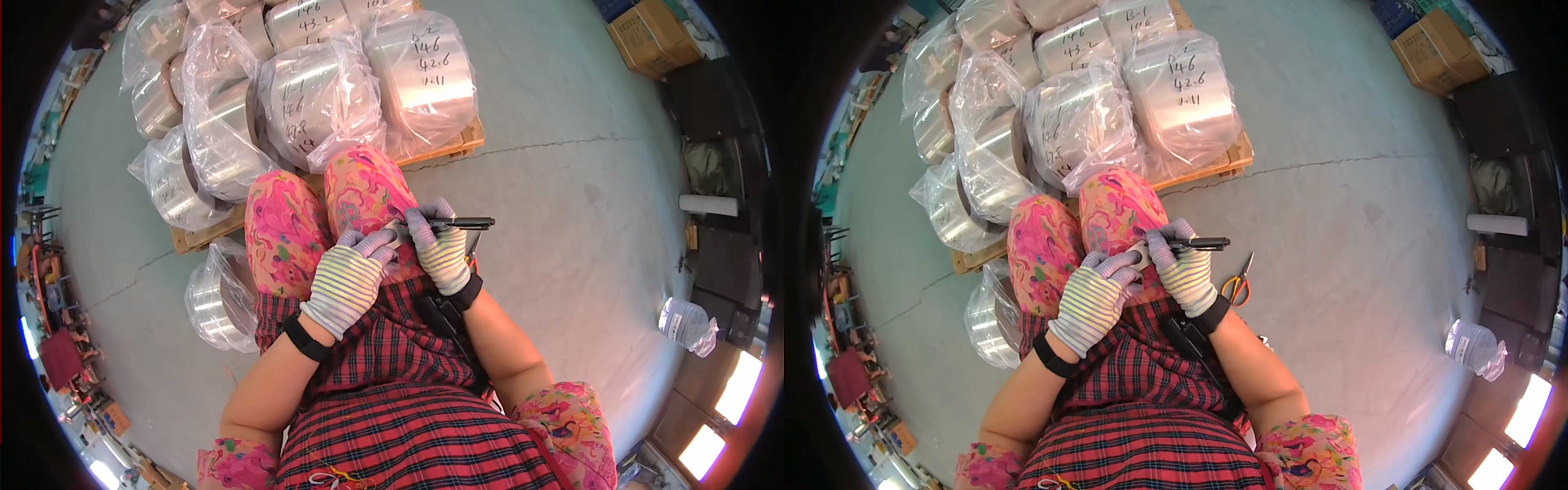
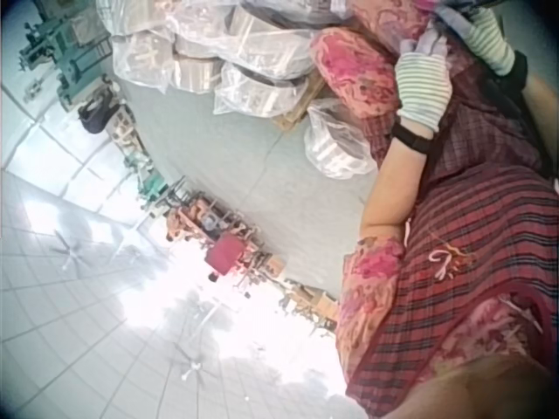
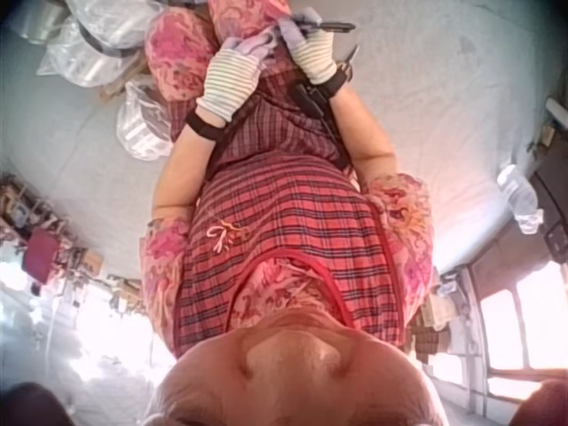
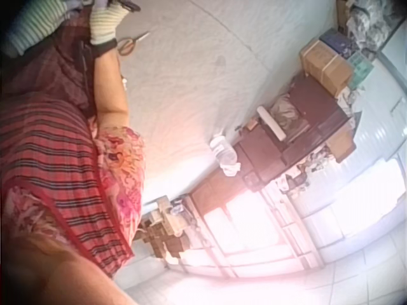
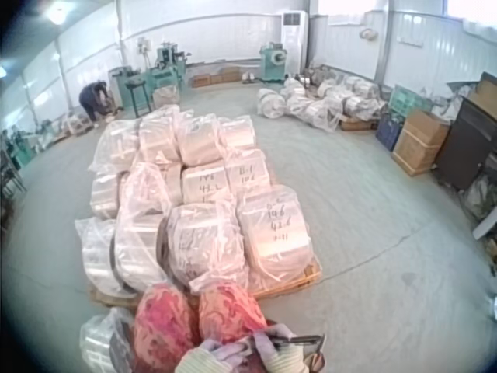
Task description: Labeling and marking plastic-wrapped metal rolls on a pallet on the fabrication floor.
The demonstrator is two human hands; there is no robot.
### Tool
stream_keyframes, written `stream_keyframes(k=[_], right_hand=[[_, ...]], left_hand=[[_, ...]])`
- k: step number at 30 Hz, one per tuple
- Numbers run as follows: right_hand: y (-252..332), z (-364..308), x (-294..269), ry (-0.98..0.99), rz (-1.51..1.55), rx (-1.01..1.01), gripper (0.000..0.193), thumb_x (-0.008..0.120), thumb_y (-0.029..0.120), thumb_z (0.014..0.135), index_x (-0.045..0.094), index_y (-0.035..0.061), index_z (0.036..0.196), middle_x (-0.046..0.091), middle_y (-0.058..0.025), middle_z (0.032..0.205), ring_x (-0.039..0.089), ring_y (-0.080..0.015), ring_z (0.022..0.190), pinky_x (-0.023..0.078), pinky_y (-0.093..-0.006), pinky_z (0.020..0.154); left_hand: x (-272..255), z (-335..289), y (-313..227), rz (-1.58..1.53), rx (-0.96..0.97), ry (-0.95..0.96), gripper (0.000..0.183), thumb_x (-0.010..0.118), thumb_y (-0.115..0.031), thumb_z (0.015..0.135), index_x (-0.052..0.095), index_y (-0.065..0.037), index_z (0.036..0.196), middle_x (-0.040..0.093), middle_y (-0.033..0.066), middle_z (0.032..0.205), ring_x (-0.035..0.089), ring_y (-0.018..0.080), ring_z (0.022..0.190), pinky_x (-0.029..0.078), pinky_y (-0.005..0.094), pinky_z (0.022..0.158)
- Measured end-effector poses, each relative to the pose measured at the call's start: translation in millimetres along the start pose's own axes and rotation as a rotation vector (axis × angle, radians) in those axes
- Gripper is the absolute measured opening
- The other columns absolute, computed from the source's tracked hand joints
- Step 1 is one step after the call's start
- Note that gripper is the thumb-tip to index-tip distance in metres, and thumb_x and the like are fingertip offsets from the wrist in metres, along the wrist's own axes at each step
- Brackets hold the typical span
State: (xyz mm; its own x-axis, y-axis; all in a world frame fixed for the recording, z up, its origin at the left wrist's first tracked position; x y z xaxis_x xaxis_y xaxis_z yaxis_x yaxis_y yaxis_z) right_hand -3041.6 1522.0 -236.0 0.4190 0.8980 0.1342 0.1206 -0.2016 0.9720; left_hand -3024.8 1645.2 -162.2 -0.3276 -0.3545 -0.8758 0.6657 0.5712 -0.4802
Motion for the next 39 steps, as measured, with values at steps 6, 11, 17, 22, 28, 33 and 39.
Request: stream_keyframes(k=[6, 11, 17, 22, 28, 33, 39], right_hand=[[-1, 3, 1, -0.006, -0.042, 0.019, 0.007, 0.06, 0.007, 0.084, 0.056, 0.0016, 0.082, 0.058, -0.0036, 0.069, 0.053, -0.0069, 0.064, 0.046, -0.0238, 0.059], [-2, 3, -2, -0.024, -0.017, 0.003, 0.009, 0.06, 0.008, 0.084, 0.055, 0.0017, 0.08, 0.058, -0.0029, 0.068, 0.052, -0.0067, 0.063, 0.045, -0.0234, 0.057], [23, -15, -10, -0.06, 0.17, 0.118, 0.011, 0.062, 0.013, 0.083, 0.054, 0.0059, 0.08, 0.057, -0.0004, 0.065, 0.05, -0.0047, 0.057, 0.041, -0.0205, 0.051], [41, -28, -8, -0.014, 0.234, 0.196, 0.012, 0.062, 0.013, 0.084, 0.054, 0.0059, 0.079, 0.057, -0.0003, 0.063, 0.051, -0.0057, 0.054, 0.041, -0.0206, 0.05], [50, -32, -3, 0.104, 0.241, 0.165, 0.012, 0.062, 0.013, 0.084, 0.055, 0.005, 0.079, 0.056, 0.0002, 0.063, 0.05, -0.0047, 0.055, 0.04, -0.02, 0.051], [46, -38, -22, 0.066, 0.199, 0.053, 0.012, 0.062, 0.012, 0.084, 0.057, 0.0019, 0.081, 0.06, -0.0024, 0.073, 0.056, -0.0084, 0.067, 0.046, -0.0232, 0.059], [36, -68, -38, 0.043, 0.462, 0.085, 0.015, 0.07, 0.014, 0.079, 0.06, 0.0042, 0.086, 0.06, 0.0006, 0.076, 0.055, -0.0061, 0.075, 0.045, -0.0229, 0.065]], left_hand=[[0, -1, 1, -0.002, 0.003, -0.014, 0.017, 0.064, -0.015, 0.071, 0.064, -0.01, 0.087, 0.061, 0.0045, 0.103, 0.055, 0.0271, 0.083, 0.048, 0.0348, 0.076], [1, 0, 0, -0.02, -0.003, -0.009, 0.017, 0.065, -0.015, 0.071, 0.064, -0.01, 0.087, 0.061, 0.0048, 0.102, 0.055, 0.0269, 0.084, 0.048, 0.0349, 0.077], [-6, 4, 14, -0.346, -0.076, -0.082, 0.016, 0.065, -0.016, 0.075, 0.065, -0.004, 0.086, 0.063, 0.0094, 0.097, 0.058, 0.0263, 0.09, 0.046, 0.0334, 0.08], [-9, 6, 22, -0.641, -0.189, -0.08, 0.019, 0.065, -0.017, 0.078, 0.064, 0.001, 0.085, 0.064, 0.0118, 0.092, 0.06, 0.0231, 0.088, 0.046, 0.0322, 0.079], [-9, 10, 10, -0.599, -0.11, -0.071, 0.019, 0.065, -0.017, 0.078, 0.063, 0.0, 0.087, 0.064, 0.0116, 0.091, 0.061, 0.0234, 0.086, 0.047, 0.0318, 0.078], [-13, 26, -23, -0.472, -0.003, -0.06, 0.015, 0.067, -0.011, 0.073, 0.063, -0.001, 0.084, 0.064, 0.0128, 0.089, 0.061, 0.0292, 0.083, 0.048, 0.036, 0.074], [-9, 23, -54, -0.304, 0.024, 0.052, 0.023, 0.067, -0.023, 0.078, 0.062, -0.001, 0.084, 0.062, 0.014, 0.087, 0.06, 0.029, 0.08, 0.047, 0.036, 0.07]])
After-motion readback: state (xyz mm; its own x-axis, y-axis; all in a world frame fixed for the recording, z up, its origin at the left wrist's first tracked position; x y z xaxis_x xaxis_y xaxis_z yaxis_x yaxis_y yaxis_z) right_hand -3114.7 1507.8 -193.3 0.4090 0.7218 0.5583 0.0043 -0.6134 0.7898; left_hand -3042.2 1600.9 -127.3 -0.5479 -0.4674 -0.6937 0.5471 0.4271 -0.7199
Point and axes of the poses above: each hand's wrist, its own z-axis towards the middle knuckle, its own x-axis out of the palm, y = z × x, the point moved 8 cm from there along z, towards the middle knuckle
